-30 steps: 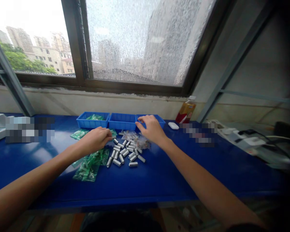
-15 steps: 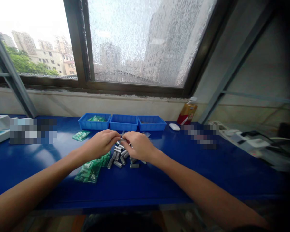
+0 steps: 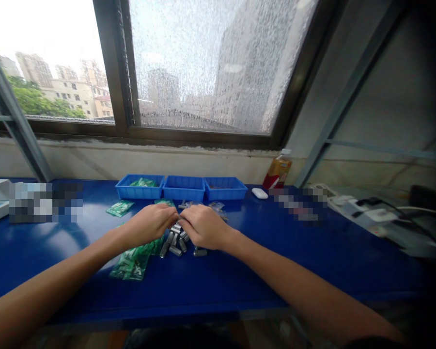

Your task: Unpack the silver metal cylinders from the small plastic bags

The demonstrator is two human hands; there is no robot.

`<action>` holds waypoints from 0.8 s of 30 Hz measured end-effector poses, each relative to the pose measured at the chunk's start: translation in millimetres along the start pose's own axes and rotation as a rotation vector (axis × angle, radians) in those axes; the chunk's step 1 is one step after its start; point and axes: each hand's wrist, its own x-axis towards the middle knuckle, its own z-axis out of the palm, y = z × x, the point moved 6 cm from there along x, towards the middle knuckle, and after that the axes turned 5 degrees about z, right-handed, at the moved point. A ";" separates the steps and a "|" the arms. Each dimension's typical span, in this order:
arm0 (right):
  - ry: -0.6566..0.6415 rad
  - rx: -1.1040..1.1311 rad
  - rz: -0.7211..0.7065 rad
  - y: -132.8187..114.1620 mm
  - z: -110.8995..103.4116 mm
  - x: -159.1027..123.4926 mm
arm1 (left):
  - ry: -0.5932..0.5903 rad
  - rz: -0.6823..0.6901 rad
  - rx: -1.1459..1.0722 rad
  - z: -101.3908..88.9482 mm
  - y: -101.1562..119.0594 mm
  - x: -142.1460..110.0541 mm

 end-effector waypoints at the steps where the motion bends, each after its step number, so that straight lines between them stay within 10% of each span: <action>1: 0.000 0.001 -0.011 -1.0 -0.3 -0.2 | -0.004 0.013 0.007 -0.5 0.7 -0.1; 15: 0.066 0.557 0.148 17.1 -5.7 3.0 | 0.160 0.059 -0.133 -17.0 3.0 -5.0; 24: 0.113 0.409 0.162 17.8 -8.6 0.3 | 0.244 -0.007 -0.006 -20.6 4.4 -5.1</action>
